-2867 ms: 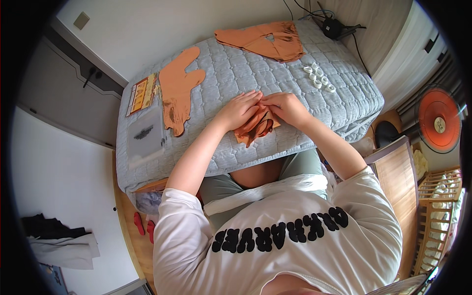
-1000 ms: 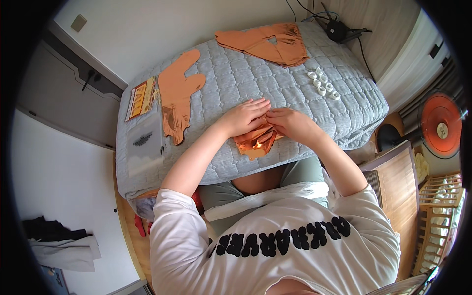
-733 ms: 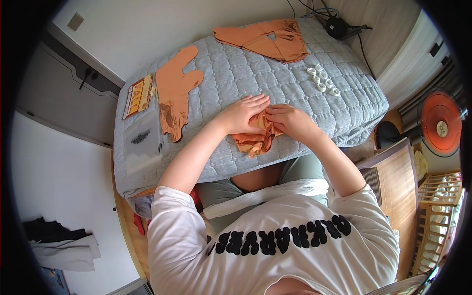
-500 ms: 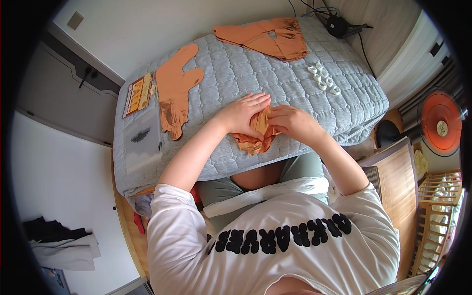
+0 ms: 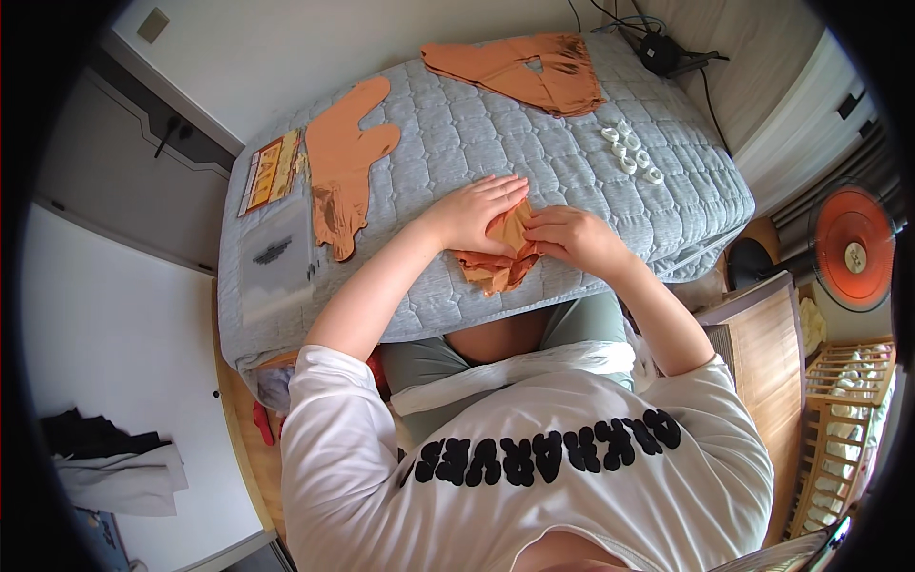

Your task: The person picks up a deflated foil balloon from a bed and folds it by hand into a small square. They then repeat the process, folding a second and third foil balloon.

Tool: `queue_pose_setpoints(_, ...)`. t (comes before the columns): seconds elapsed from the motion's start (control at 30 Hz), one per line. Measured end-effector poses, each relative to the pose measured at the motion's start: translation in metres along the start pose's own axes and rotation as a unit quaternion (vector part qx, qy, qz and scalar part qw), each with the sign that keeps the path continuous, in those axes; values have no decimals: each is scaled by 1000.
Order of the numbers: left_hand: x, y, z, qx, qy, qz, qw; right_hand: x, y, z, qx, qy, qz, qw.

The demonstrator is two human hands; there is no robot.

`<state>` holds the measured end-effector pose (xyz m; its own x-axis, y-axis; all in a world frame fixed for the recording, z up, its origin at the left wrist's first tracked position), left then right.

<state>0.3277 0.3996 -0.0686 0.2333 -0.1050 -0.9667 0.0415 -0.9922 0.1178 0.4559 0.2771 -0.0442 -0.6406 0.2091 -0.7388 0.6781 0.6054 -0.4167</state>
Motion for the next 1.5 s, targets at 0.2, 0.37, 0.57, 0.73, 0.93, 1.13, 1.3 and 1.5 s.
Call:
queue_pose_setpoints(0.2,-4,1,-1,2,-30,3,1000,6,3,5,-18,-2,-13,1000)
queue_pose_setpoints(0.37,3,-2,2,9,2,-22,1000,6,4,5,12,-13,-38,999)
queue_pose_setpoints(0.57,-1,3,1,5,-26,-9,1000,7,9,7,47,-32,-61,997)
queue_pose_setpoints(0.73,-9,6,1,19,-35,-10,999,3,1,5,13,-38,-63,997)
queue_pose_setpoints(0.93,-7,6,0,19,-43,-11,999,6,-5,5,5,-11,-30,999)
queue_pose_setpoints(1.13,3,-7,2,9,-24,43,999,6,-1,2,47,-9,-55,997)
queue_pose_setpoints(1.3,9,-6,0,-1,-35,27,999,2,-9,-14,89,8,-41,995)
queue_pose_setpoints(1.5,5,-6,0,-8,-27,34,999,16,7,-29,92,15,-31,995)
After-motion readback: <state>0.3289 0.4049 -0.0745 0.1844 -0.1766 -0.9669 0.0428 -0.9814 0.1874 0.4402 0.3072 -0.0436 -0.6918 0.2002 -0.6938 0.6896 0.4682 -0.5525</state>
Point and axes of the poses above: each hand's wrist, its own z-axis away from the middle knuckle, its own x-axis out of the palm, y = z × x, the point moved 6 cm from there along -z, towards the middle knuckle, and after that the axes turned 4 degrees about -z, right-handed, at the moved point
